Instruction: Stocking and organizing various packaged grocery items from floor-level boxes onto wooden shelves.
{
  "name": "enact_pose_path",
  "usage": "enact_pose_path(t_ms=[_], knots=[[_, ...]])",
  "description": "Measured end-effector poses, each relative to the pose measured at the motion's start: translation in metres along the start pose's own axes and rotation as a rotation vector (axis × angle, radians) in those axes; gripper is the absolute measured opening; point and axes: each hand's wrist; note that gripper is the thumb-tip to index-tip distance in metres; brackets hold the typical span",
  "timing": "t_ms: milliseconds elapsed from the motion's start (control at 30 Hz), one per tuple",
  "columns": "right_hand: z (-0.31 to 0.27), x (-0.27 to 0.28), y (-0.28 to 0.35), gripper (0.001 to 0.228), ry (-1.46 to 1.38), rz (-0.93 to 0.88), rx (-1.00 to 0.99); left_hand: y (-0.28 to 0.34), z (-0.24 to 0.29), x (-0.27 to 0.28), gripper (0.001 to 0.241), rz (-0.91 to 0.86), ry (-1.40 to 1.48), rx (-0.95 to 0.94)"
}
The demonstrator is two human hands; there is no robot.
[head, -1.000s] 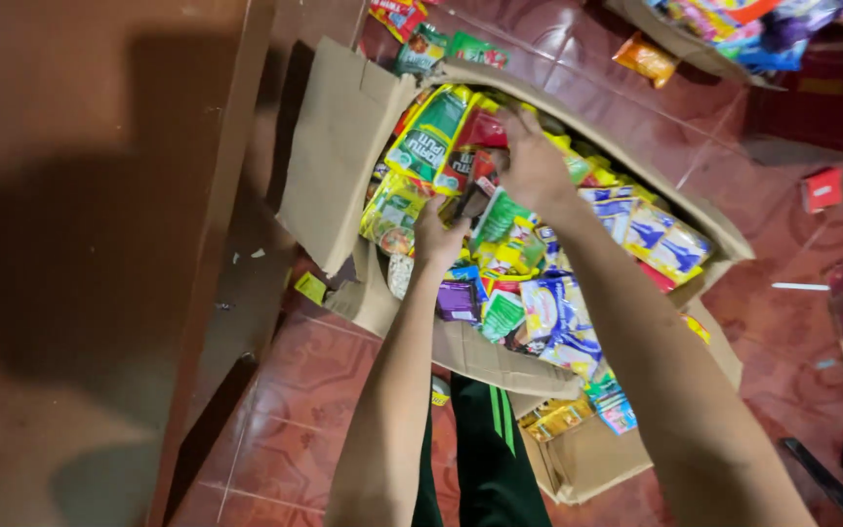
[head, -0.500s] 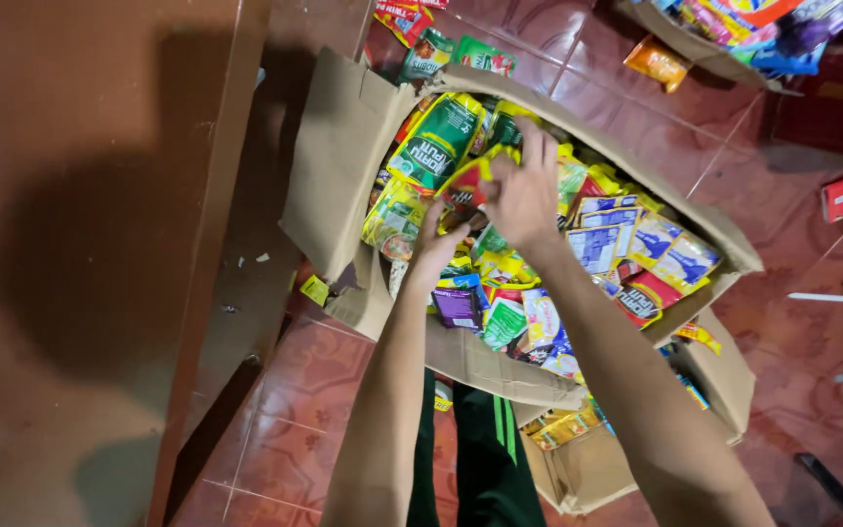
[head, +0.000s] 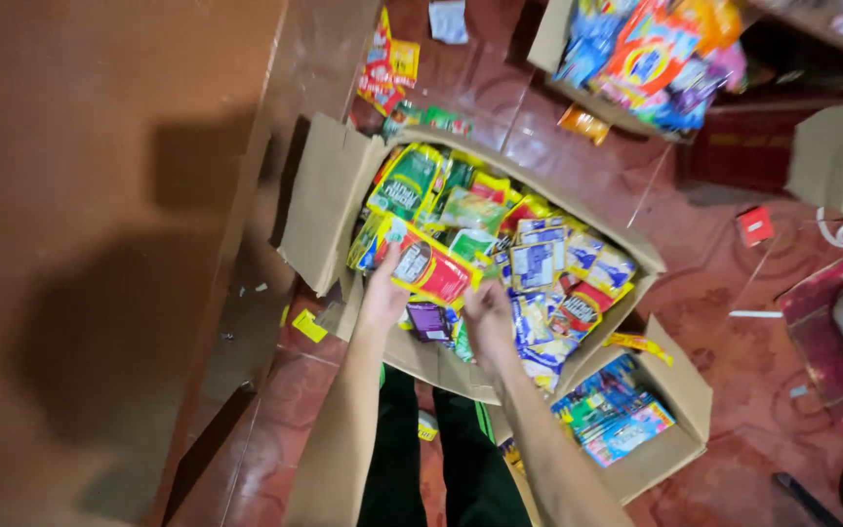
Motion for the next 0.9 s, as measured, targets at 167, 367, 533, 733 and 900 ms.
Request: enact_pose_path(t_ms=[167,367,533,733,900], knots=[[-0.031,-0.01,0.055,0.013,-0.348,-0.113,-0.21,0.062,0.027,-0.077,0.054,0.034,0.038,-0.059],[-0.067,-0.008,0.113,0.009,-0.459,-0.119,-0.184,0.133,0.026,-0.13,0.043,0.039,-0.077,-0.221],[-0.137,-0.017,0.171,0.011,-0.535,-0.288,-0.158,0.23,0.049,-0.207,0.046,-0.145,-0.158,-0.332],[-0.21,-0.029,0.232,0.01,-0.569,-0.382,-0.113,0.295,0.049,-0.23,0.05,-0.251,-0.323,-0.433],[-0.24,-0.02,0.246,0.013,0.012,-0.51,0.114,0.336,0.073,-0.24,0.057,-0.194,-0.424,-0.531]])
Point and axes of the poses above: each hand's wrist, its own y-axis away from the middle knuckle, its own x-axis out of the back of the hand, z = x × y, and after that the axes turned 4 degrees about z, right-handed
